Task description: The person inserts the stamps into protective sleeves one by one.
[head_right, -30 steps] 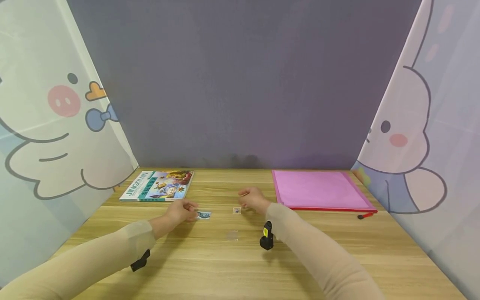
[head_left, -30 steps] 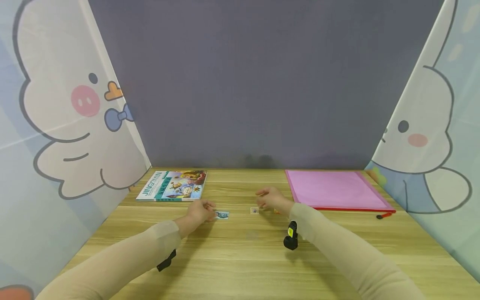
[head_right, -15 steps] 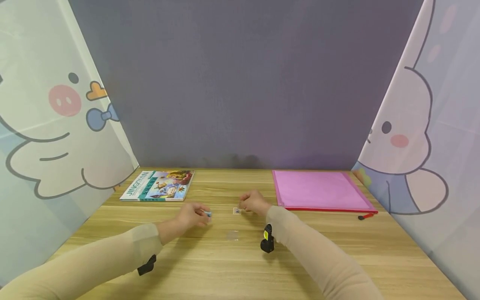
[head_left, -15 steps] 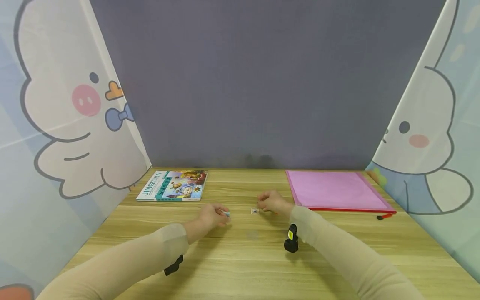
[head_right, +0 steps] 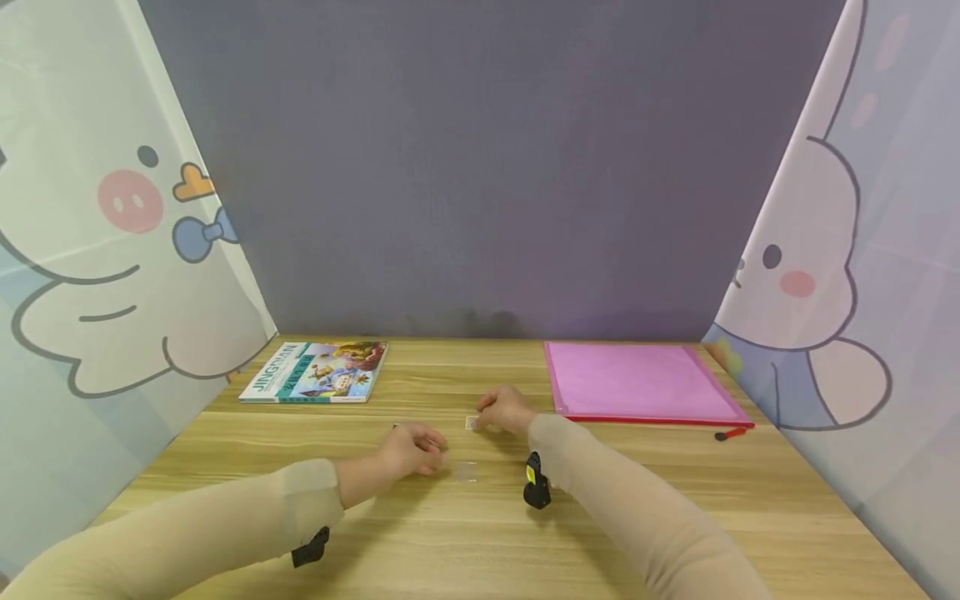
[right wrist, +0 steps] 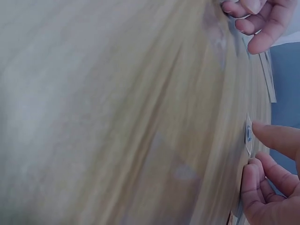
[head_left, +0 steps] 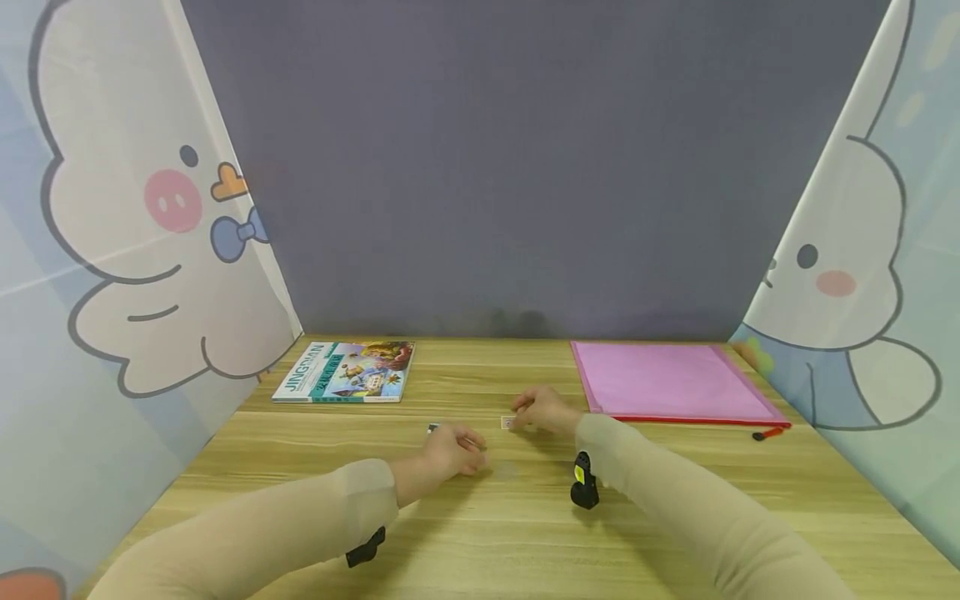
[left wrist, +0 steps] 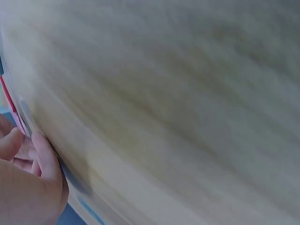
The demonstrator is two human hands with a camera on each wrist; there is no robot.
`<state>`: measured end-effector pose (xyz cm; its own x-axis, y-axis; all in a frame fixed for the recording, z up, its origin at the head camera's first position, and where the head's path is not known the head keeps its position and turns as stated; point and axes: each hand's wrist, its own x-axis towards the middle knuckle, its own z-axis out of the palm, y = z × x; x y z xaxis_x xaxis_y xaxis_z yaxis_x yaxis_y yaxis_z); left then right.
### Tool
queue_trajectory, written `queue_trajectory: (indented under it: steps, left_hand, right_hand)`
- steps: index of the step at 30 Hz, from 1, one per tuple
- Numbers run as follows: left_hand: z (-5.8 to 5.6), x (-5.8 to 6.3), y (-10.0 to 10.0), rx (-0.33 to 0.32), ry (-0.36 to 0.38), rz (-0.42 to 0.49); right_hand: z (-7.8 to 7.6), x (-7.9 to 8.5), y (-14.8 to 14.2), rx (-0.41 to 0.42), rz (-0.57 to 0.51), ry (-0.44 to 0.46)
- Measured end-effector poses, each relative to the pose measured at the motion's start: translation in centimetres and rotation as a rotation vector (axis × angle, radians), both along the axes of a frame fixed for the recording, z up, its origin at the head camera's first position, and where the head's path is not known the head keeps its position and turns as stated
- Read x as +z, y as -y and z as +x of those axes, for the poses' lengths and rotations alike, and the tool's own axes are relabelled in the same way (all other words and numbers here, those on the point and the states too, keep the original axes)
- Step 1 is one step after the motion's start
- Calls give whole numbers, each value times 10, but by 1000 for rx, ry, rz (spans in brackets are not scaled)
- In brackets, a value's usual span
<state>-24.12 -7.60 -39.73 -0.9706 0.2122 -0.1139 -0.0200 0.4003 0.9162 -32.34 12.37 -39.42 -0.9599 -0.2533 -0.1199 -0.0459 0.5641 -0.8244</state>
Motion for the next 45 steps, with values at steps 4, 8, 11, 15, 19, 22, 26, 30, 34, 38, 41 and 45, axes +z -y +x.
queue_trajectory:
  steps: [4, 8, 11, 15, 19, 22, 26, 30, 34, 38, 41, 45]
  left_hand:
    - [4, 0, -6, -34, 8, -18]
    - [5, -2, -13, -25, 3, -41]
    - [4, -5, -17, -2, -12, -72]
    - [2, -9, -23, 34, -19, -113]
    - [3, -9, -27, 57, -23, -159]
    - [5, -6, -30, 72, -27, -201]
    - [6, -5, -33, 75, -41, -236]
    - [7, -4, -33, 66, -59, -249]
    - [8, -3, -32, 52, -68, -255]
    - [8, -3, -31, 35, -69, -256]
    - [7, -3, -31, 33, -68, -263]
    - [6, -2, -33, 29, -66, -267]
  right_hand:
    - [-2, -3, 0, -3, 16, -21]
    - [-5, -8, 0, -13, 37, -35]
    - [-5, -9, 0, -19, 46, -41]
    - [-5, -10, 0, -12, 71, -70]
    - [-2, -9, 0, 6, 98, -104]
    - [-1, -9, 1, 14, 96, -110]
    - [-1, -9, 3, 15, 92, -95]
    - [-1, -8, 4, 8, 108, -80]
    - [0, -6, 4, 20, 123, -79]
    - [2, -2, 3, 61, 129, -91]
    - [2, -1, 2, 74, 136, -98]
    - [1, -3, 2, 47, 137, -88]
